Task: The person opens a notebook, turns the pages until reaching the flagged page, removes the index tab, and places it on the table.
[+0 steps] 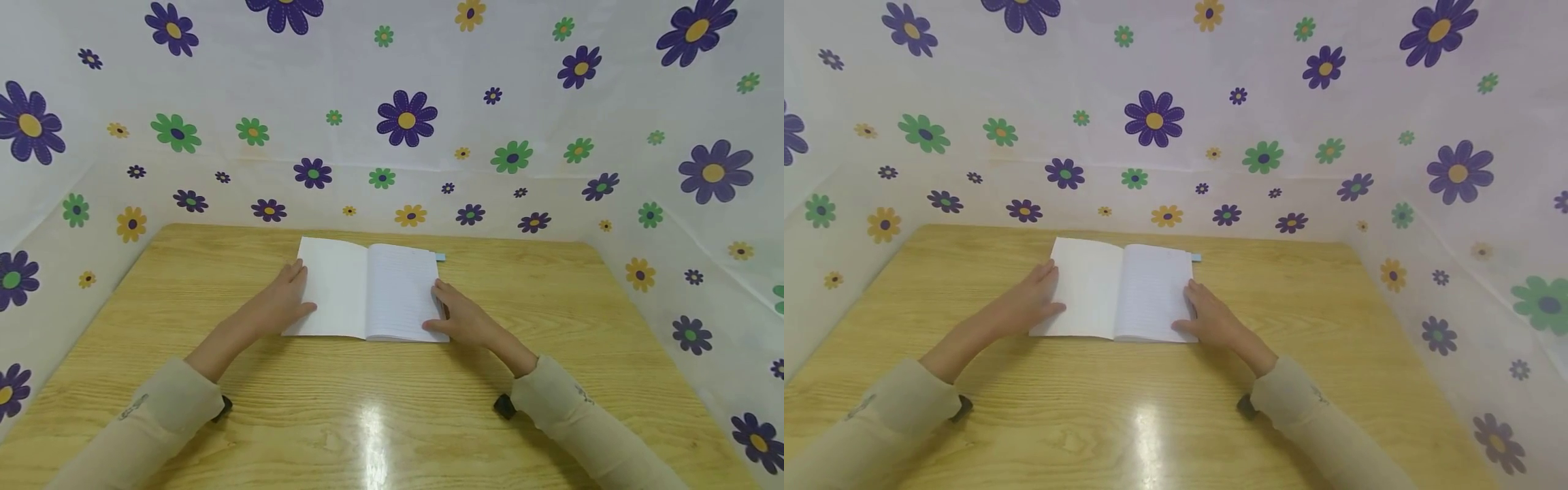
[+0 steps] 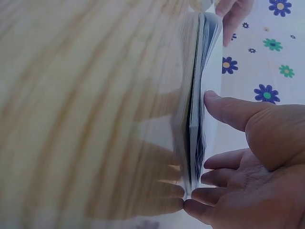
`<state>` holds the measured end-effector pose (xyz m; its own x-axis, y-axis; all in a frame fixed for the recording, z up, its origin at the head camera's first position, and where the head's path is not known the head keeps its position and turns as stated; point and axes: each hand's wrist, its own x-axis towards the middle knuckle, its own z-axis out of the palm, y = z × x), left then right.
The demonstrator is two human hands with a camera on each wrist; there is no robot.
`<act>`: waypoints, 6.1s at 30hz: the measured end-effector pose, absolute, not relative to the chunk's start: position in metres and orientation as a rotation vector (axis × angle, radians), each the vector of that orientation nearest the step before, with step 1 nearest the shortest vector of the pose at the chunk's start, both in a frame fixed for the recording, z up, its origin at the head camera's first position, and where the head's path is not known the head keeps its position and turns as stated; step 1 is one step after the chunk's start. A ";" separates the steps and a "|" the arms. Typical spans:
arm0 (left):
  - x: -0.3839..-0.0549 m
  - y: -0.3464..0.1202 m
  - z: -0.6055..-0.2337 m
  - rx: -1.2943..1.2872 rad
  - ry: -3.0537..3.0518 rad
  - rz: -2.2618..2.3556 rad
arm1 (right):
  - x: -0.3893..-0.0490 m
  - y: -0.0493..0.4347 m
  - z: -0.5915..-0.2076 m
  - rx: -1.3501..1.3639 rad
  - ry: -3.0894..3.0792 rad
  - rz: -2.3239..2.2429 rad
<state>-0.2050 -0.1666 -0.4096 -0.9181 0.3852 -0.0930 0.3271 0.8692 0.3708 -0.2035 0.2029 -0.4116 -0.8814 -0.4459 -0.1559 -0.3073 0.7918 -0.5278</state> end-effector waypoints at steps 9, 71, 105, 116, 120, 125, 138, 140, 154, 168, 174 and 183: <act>-0.204 -0.167 -0.408 0.624 2.838 0.474 | -0.206 0.202 -0.410 -0.578 2.710 -0.694; -0.205 -0.170 -0.414 0.649 2.702 0.382 | -0.205 0.197 -0.412 -0.646 2.954 -0.680; -0.209 -0.173 -0.420 0.649 2.697 0.374 | -0.196 0.184 -0.403 -0.119 2.655 -1.699; -0.207 -0.172 -0.415 0.641 2.693 0.380 | -0.196 0.187 -0.399 0.128 2.281 -1.959; -0.207 -0.171 -0.412 0.636 2.694 0.384 | -0.198 0.188 -0.398 0.157 2.229 -1.978; -0.207 -0.170 -0.409 0.630 2.704 0.375 | -0.201 0.190 -0.399 0.147 2.201 -1.985; -0.208 -0.170 -0.410 0.617 2.720 0.454 | -0.200 0.184 -0.391 0.123 2.162 -2.016; -0.208 -0.170 -0.410 0.628 2.725 0.473 | -0.200 0.182 -0.390 0.122 2.157 -2.025; -0.207 -0.167 -0.391 0.684 2.806 0.502 | -0.200 0.170 -0.381 0.130 2.138 -2.047; -0.199 -0.156 -0.370 0.670 2.836 0.651 | -0.199 0.157 -0.374 0.105 2.052 -2.123; -0.194 -0.146 -0.359 0.735 2.857 0.711 | -0.198 0.151 -0.373 0.057 2.004 -2.161; -0.194 -0.133 -0.352 0.779 2.880 0.772 | -0.196 0.138 -0.373 -0.071 2.019 -2.172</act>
<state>-0.1935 -0.1327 -0.3517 -0.8705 0.4872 0.0701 0.4570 0.7470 0.4829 -0.1958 0.1384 -0.3726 -0.9835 -0.1602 -0.0840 0.0955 -0.0654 -0.9933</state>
